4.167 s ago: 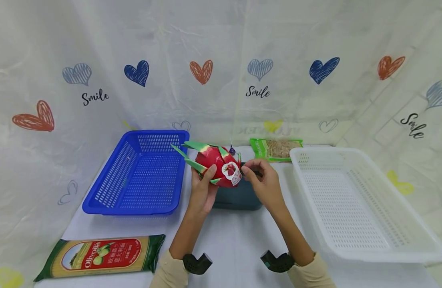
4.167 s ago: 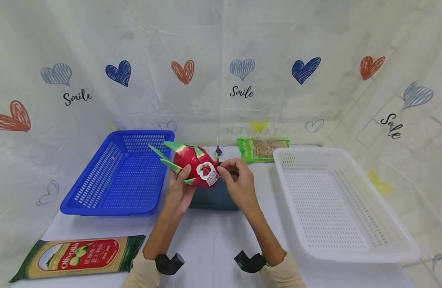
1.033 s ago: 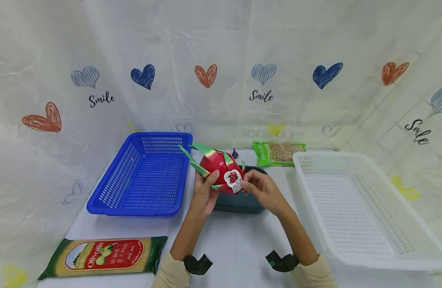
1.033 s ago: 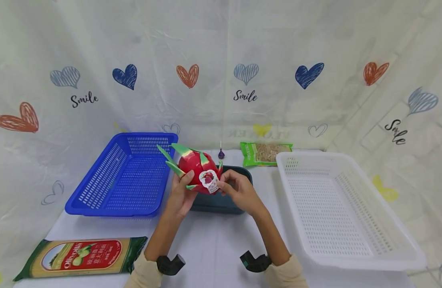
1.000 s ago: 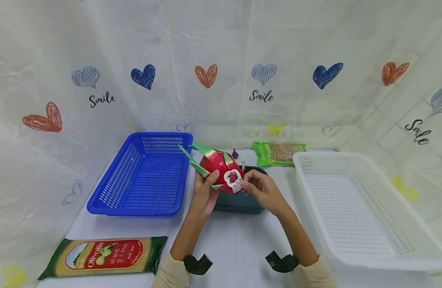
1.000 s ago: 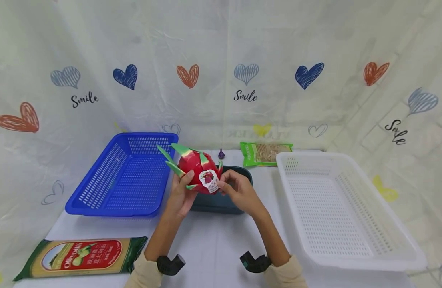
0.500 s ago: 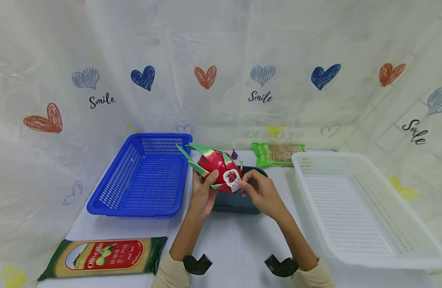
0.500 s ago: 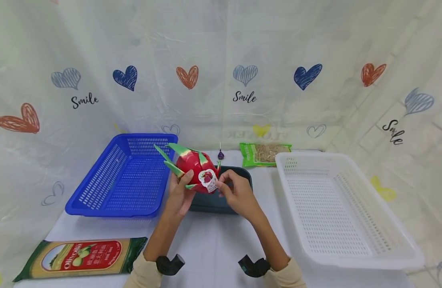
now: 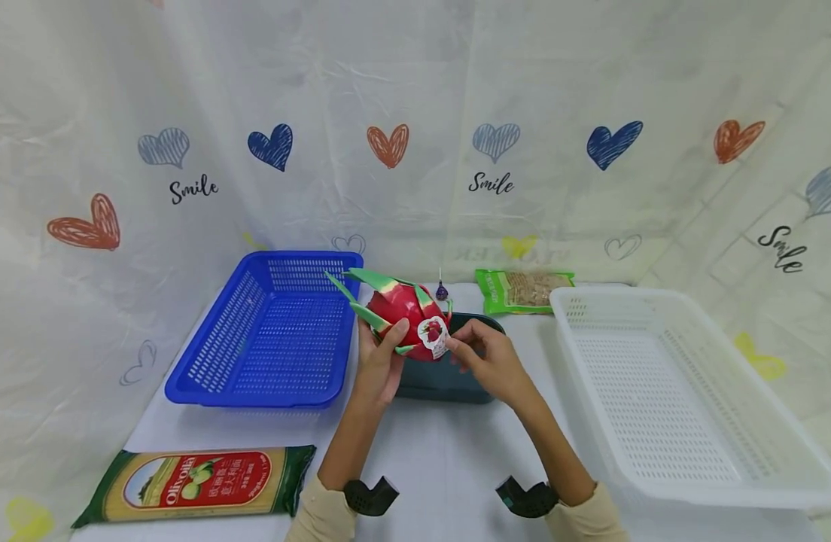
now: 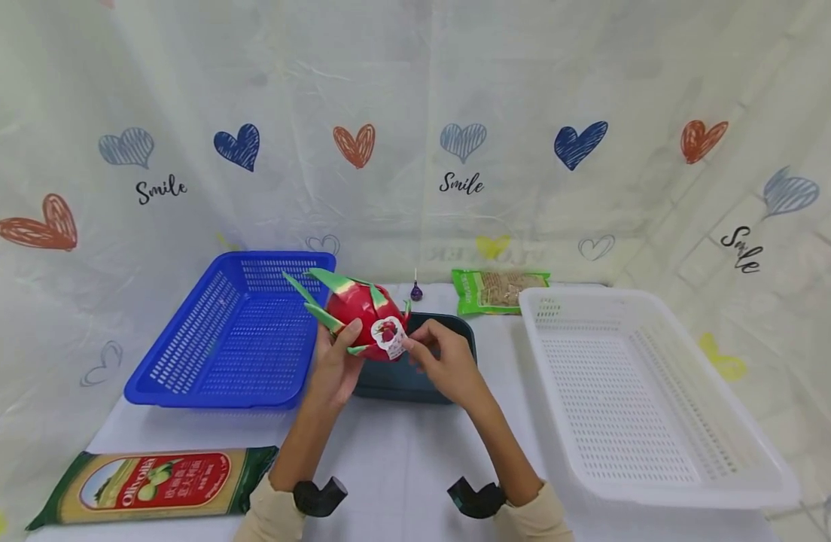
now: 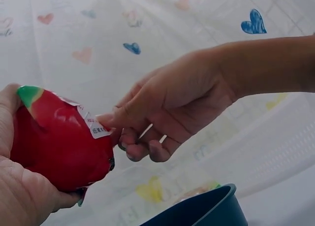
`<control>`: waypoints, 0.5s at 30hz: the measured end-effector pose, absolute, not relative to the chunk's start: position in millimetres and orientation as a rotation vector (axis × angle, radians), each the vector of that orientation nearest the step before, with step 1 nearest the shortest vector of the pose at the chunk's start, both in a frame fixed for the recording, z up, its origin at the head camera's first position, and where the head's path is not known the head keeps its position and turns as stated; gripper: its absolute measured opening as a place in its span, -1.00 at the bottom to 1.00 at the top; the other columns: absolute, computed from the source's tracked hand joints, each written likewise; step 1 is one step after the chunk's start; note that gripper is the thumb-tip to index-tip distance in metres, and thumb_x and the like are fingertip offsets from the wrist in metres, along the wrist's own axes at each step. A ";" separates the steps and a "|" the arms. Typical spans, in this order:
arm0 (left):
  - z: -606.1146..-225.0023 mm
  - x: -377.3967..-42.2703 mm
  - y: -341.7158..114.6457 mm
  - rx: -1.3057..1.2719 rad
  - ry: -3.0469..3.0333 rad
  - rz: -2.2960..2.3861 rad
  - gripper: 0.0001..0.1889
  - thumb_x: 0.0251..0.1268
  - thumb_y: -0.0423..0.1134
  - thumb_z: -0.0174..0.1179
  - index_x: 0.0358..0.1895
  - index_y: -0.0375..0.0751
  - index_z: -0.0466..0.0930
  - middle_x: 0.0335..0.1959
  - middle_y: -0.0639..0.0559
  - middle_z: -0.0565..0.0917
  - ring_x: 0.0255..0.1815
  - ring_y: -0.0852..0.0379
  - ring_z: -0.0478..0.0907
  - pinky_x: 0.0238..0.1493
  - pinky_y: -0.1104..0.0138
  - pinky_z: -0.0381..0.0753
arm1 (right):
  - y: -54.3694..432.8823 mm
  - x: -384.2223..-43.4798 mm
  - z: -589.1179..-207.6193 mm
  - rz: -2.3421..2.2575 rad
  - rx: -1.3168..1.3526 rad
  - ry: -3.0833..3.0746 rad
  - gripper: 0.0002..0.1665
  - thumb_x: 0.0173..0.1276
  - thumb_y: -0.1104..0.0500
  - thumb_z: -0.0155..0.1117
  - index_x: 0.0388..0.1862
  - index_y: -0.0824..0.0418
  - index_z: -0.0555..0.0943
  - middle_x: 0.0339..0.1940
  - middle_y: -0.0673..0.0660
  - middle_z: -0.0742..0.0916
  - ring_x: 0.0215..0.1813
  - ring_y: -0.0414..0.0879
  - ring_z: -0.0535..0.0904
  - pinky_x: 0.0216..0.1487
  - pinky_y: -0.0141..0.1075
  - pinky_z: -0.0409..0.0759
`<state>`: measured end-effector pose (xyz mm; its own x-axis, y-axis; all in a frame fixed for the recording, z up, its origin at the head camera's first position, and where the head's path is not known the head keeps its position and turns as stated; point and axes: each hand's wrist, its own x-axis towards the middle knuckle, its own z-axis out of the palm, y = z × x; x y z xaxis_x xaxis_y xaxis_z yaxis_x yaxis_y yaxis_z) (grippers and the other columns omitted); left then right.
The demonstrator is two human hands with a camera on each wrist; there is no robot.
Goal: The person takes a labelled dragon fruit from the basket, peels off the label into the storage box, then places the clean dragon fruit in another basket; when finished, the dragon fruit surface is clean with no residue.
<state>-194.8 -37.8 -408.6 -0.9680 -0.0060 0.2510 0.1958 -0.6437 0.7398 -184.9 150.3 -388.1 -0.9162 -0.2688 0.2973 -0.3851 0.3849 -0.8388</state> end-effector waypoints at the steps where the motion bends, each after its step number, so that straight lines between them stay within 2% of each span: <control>1: -408.5 -194.7 -38.0 -0.347 -1.272 -2.734 -0.29 0.28 -0.38 0.12 0.43 0.10 0.02 0.34 -0.03 0.32 0.40 -0.02 0.28 0.17 0.25 0.61 | 151.6 -185.7 -387.7 1.571 0.642 -2.525 -0.81 0.41 0.11 0.23 -0.26 0.23 0.54 -0.44 0.16 0.71 -0.48 -0.06 0.62 -0.37 -0.22 0.68; 9: -409.0 -194.9 -37.4 -0.369 -1.270 -2.791 -0.34 0.31 -0.36 0.08 0.42 0.08 0.05 0.29 0.01 0.38 0.35 0.02 0.34 0.16 0.26 0.62 | 156.3 -185.5 -379.1 1.518 0.906 -2.532 -0.96 0.43 0.32 0.15 -0.27 0.27 0.49 -0.45 0.19 0.67 -0.45 -0.18 0.61 -0.42 -0.35 0.61; 15: -410.2 -194.5 -36.0 -0.343 -1.237 -2.835 -0.36 0.32 -0.32 0.09 0.41 0.07 0.07 0.28 0.01 0.40 0.33 0.02 0.36 0.12 0.27 0.64 | 152.0 -173.1 -363.9 1.461 0.979 -2.449 -0.94 0.37 0.42 0.15 -0.33 0.36 0.51 -0.50 0.23 0.64 -0.48 0.00 0.59 -0.42 -0.34 0.63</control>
<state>-194.5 -36.0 -410.2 -0.9753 0.0607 0.2125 0.1145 -0.6835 0.7209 -173.1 152.0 -363.9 -0.7822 -0.4643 0.4156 -0.5863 0.3225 -0.7431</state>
